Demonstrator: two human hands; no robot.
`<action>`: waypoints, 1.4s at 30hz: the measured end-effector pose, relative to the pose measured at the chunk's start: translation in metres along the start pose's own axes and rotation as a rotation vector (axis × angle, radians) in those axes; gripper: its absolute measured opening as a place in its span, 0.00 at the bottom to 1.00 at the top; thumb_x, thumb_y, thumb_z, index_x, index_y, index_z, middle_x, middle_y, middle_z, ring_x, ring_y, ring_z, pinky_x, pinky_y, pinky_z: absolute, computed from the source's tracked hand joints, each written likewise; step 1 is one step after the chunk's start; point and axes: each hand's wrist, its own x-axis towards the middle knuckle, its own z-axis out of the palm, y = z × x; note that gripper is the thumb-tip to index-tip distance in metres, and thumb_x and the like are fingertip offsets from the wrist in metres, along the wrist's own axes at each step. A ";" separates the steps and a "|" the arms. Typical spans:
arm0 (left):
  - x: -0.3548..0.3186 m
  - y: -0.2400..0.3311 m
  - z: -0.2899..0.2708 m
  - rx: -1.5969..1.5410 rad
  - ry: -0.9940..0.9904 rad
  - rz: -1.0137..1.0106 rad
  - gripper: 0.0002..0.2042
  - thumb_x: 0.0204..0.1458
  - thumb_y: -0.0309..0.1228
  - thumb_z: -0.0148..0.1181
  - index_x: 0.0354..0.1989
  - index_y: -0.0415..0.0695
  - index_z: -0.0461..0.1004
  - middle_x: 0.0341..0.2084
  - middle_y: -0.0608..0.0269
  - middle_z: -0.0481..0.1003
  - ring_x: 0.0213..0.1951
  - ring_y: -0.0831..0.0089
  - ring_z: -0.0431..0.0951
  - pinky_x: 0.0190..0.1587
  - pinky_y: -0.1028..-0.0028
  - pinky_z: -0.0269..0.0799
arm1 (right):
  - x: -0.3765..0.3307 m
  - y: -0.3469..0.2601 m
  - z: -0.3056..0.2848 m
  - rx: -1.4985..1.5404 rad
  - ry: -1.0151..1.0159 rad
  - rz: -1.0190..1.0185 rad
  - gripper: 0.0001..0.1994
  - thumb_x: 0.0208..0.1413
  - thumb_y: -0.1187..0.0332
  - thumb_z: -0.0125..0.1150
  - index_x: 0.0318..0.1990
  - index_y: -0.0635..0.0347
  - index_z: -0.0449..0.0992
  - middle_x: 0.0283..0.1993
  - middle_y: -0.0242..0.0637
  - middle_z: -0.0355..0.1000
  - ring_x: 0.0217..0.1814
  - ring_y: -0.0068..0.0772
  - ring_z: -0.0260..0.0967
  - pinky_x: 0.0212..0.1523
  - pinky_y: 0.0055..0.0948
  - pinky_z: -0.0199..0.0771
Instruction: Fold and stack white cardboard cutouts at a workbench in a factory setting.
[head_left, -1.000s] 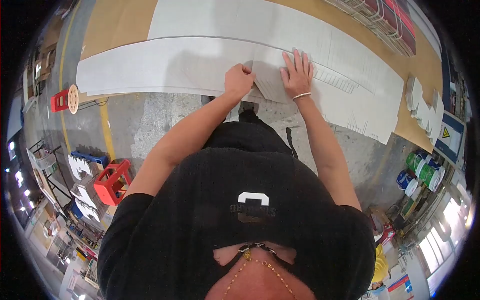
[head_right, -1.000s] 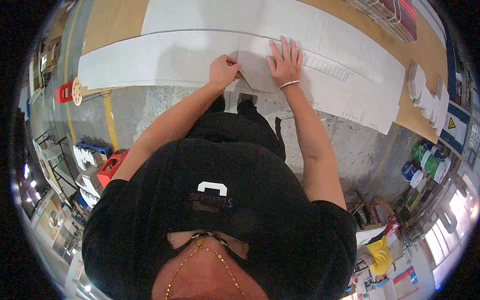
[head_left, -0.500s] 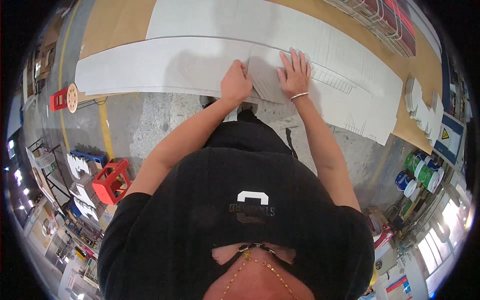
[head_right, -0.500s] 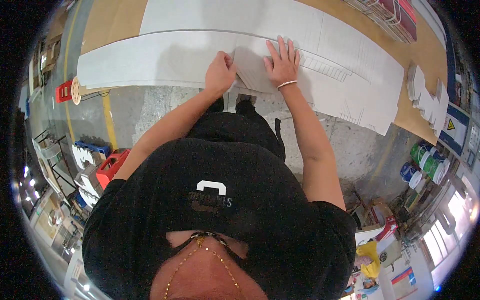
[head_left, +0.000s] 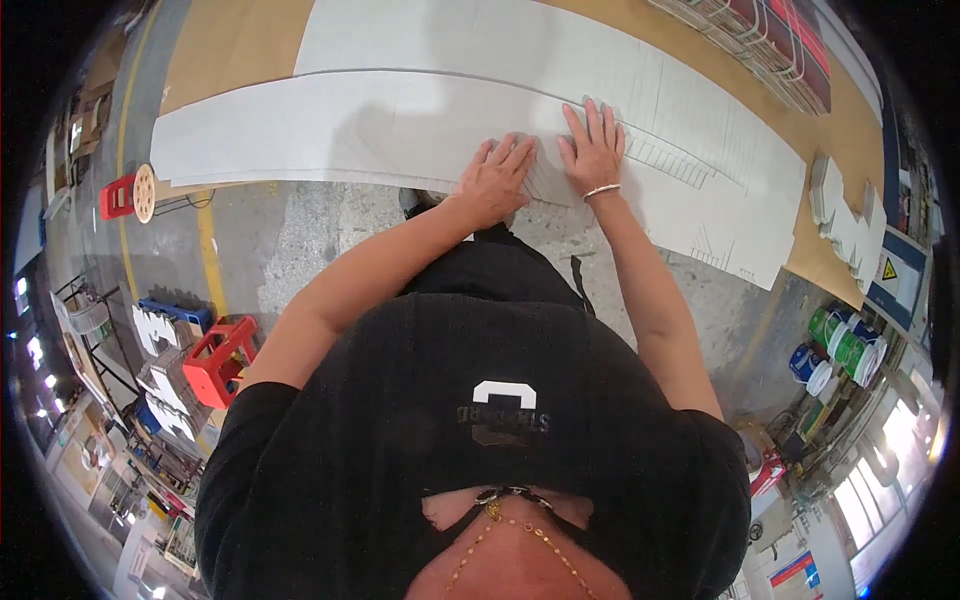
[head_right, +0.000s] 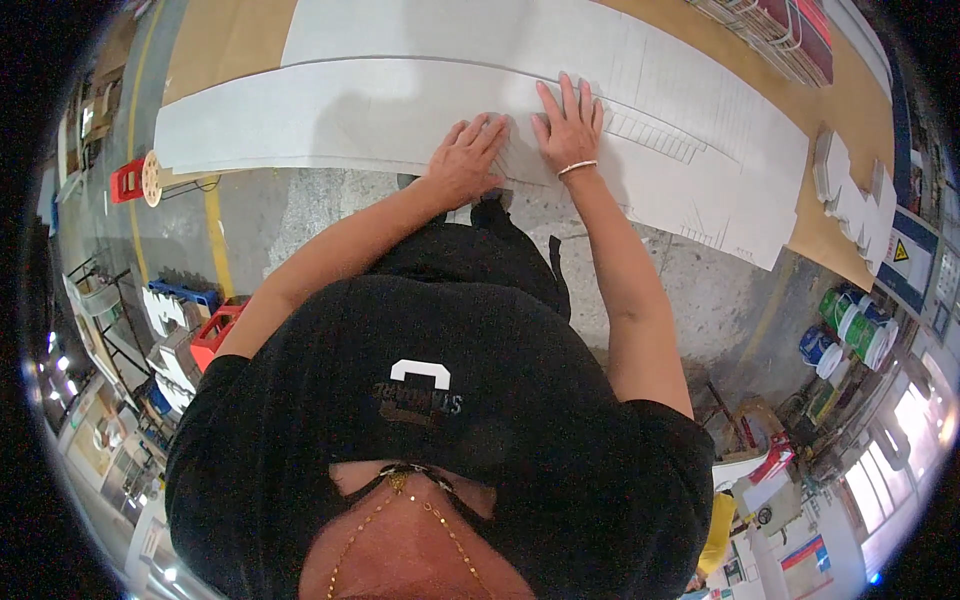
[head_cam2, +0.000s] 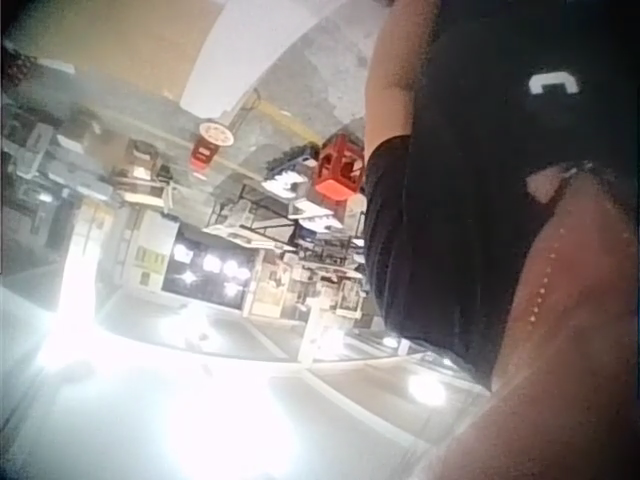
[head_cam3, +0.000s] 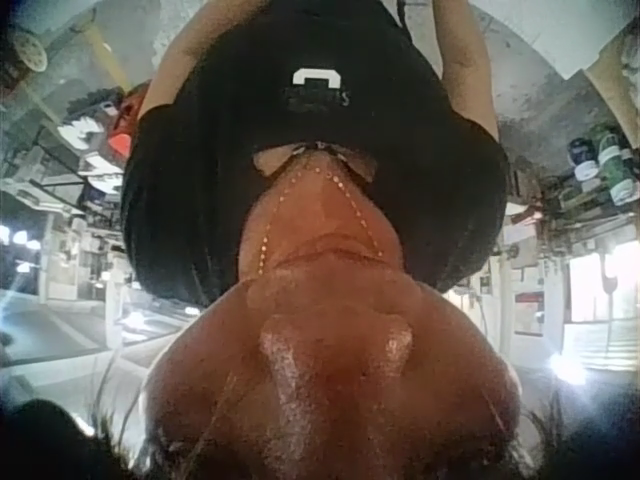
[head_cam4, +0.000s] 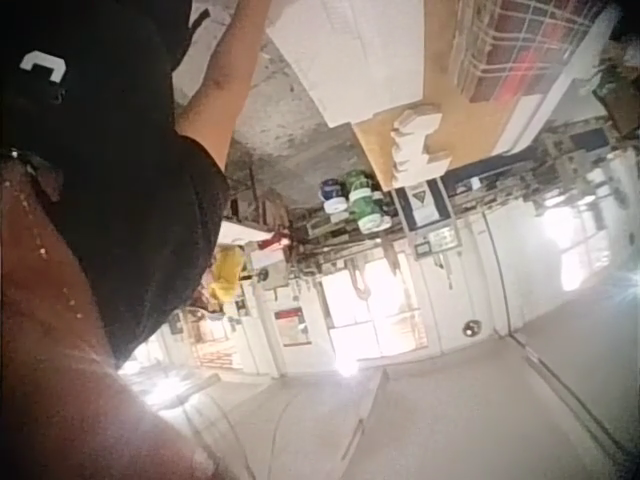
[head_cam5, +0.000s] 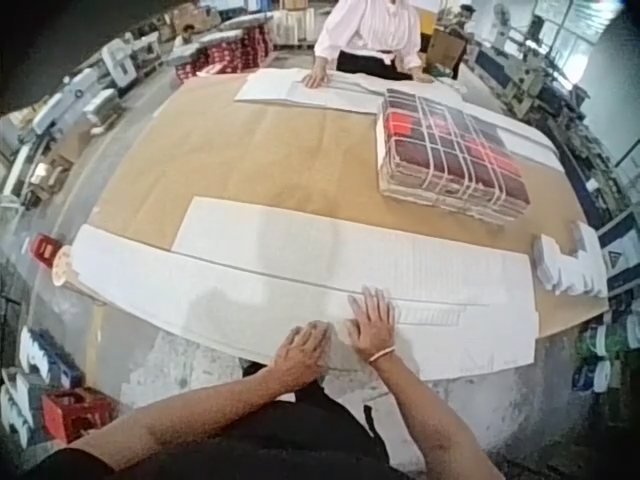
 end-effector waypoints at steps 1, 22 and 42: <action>0.000 0.001 -0.001 0.001 0.002 -0.001 0.37 0.40 0.46 0.60 0.58 0.42 0.57 0.60 0.61 0.52 0.61 0.61 0.51 0.60 0.57 0.50 | 0.000 -0.001 0.000 0.000 -0.015 0.008 0.25 0.50 0.53 0.52 0.58 0.38 0.63 0.65 0.36 0.50 0.66 0.50 0.43 0.61 0.53 0.41; -0.003 0.002 -0.008 0.006 -0.054 -0.045 0.33 0.45 0.46 0.56 0.58 0.43 0.57 0.62 0.59 0.49 0.63 0.60 0.48 0.61 0.58 0.49 | 0.001 -0.008 -0.004 -0.007 -0.043 0.004 0.25 0.51 0.55 0.50 0.59 0.39 0.60 0.66 0.39 0.48 0.67 0.51 0.41 0.62 0.55 0.39; -0.037 -0.007 -0.021 -2.418 0.056 -1.368 0.16 0.55 0.27 0.42 0.48 0.27 0.58 0.51 0.39 0.60 0.52 0.53 0.66 0.53 0.61 0.67 | 0.051 -0.007 0.018 0.194 0.067 -0.167 0.18 0.39 0.79 0.49 0.42 0.59 0.74 0.38 0.38 0.67 0.41 0.42 0.62 0.44 0.34 0.64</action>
